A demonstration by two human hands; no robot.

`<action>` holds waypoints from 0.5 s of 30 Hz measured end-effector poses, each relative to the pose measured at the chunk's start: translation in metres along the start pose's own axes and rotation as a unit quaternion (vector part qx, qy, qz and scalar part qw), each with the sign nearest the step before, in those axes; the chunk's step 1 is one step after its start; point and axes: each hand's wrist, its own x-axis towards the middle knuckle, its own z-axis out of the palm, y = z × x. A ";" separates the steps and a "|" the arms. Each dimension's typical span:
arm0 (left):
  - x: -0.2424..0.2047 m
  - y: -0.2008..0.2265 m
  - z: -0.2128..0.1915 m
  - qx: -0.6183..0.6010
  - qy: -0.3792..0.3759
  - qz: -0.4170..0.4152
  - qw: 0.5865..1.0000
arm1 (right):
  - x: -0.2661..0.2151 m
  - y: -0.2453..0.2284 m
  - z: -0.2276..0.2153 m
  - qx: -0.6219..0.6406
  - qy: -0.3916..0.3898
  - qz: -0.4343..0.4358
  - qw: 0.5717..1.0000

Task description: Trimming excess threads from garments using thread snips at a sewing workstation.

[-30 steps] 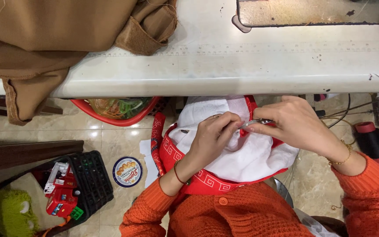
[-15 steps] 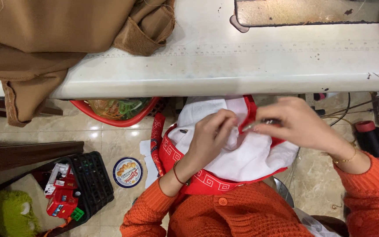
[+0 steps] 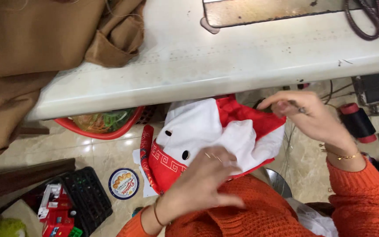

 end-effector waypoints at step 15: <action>-0.021 -0.021 -0.018 0.127 -0.067 -0.121 0.982 | -0.007 -0.020 0.065 0.014 -0.231 0.011 0.973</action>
